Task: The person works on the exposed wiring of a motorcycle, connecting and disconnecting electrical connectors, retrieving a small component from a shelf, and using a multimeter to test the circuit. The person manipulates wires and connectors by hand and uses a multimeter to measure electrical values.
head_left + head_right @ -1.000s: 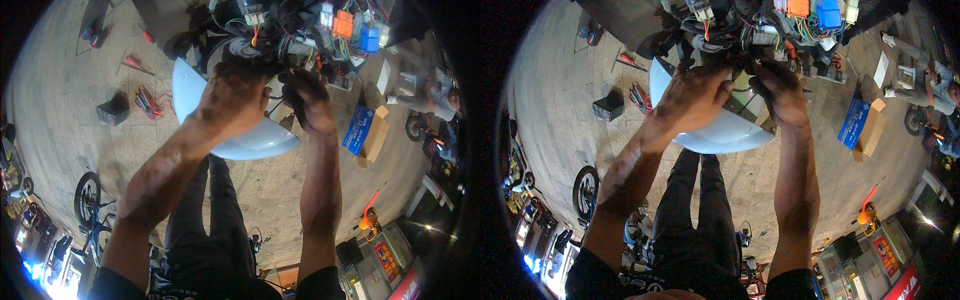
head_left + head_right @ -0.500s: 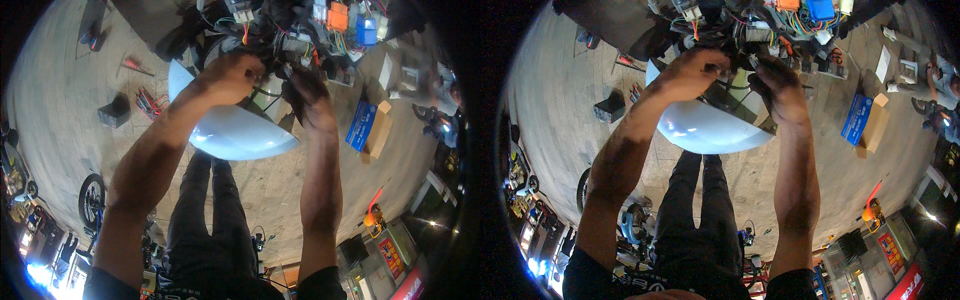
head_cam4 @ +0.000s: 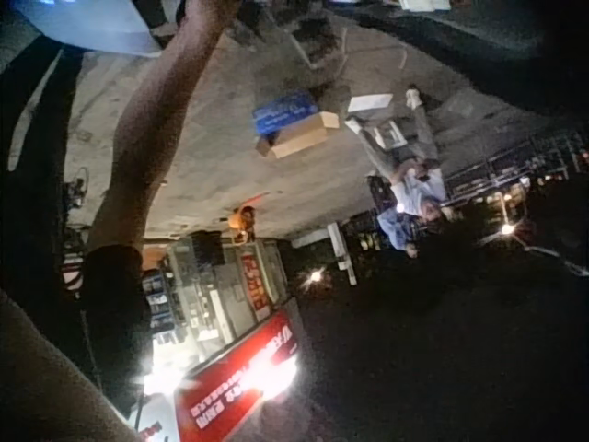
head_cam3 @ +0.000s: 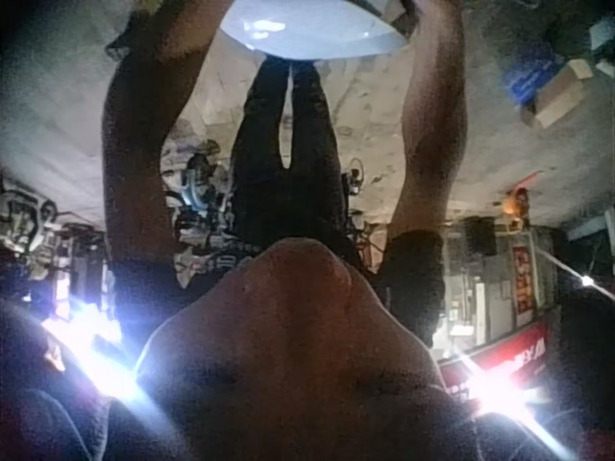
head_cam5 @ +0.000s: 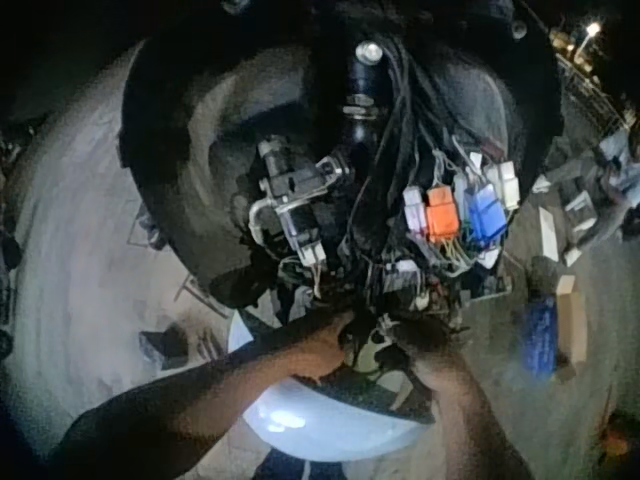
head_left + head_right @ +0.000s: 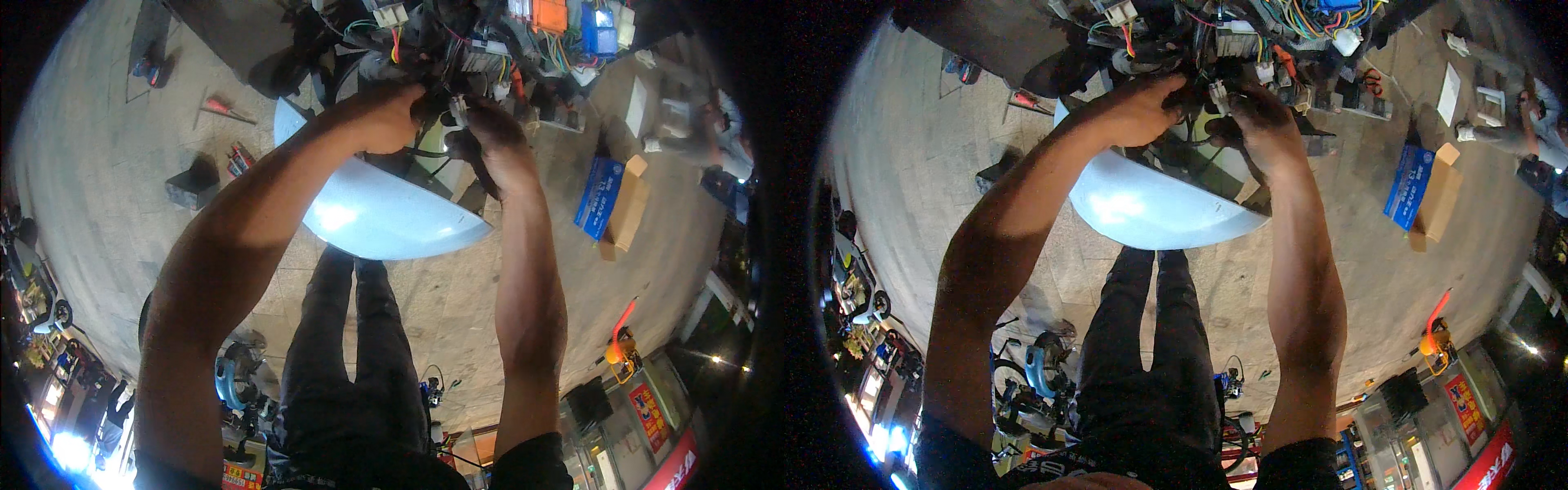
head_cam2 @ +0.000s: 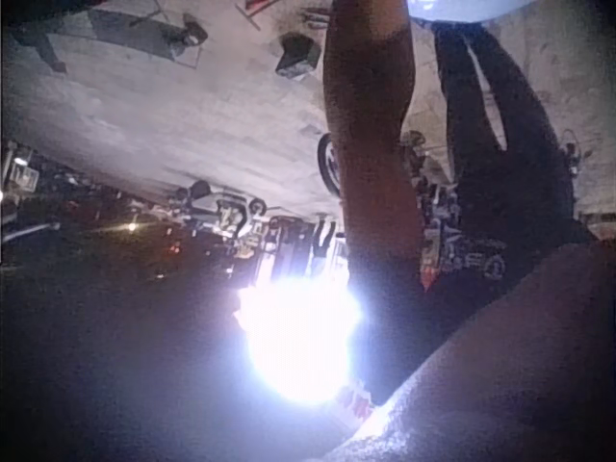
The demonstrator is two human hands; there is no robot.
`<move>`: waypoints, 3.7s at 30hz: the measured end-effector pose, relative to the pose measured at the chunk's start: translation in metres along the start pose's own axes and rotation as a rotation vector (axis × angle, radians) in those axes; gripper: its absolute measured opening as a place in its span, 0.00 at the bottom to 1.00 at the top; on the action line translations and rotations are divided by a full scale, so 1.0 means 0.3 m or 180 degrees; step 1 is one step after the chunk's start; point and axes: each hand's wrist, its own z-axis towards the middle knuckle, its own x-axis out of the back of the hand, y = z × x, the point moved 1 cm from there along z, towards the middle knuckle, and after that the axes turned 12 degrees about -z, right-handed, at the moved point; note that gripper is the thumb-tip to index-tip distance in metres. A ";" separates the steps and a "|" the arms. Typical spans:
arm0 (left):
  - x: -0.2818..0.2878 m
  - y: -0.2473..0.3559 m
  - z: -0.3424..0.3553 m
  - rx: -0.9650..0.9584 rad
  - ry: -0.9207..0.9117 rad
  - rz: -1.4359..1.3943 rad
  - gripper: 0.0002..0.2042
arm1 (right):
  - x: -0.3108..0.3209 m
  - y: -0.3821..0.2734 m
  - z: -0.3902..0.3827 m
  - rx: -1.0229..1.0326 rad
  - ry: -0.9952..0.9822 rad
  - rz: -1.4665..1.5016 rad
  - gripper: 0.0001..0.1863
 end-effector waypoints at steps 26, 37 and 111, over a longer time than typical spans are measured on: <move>-0.004 -0.040 -0.030 -0.0590 0.0322 -0.0041 0.09 | 0.068 0.301 0.107 0.0916 -0.0798 -0.0644 0.27; -0.015 -0.038 -0.016 -0.0559 0.0384 -0.0062 0.12 | 0.098 0.370 0.120 0.0848 -0.0925 -0.0898 0.41; -0.056 0.230 -0.010 -0.1549 0.2229 -0.1127 0.11 | 0.042 -0.109 -0.086 0.1573 0.0653 0.0059 0.17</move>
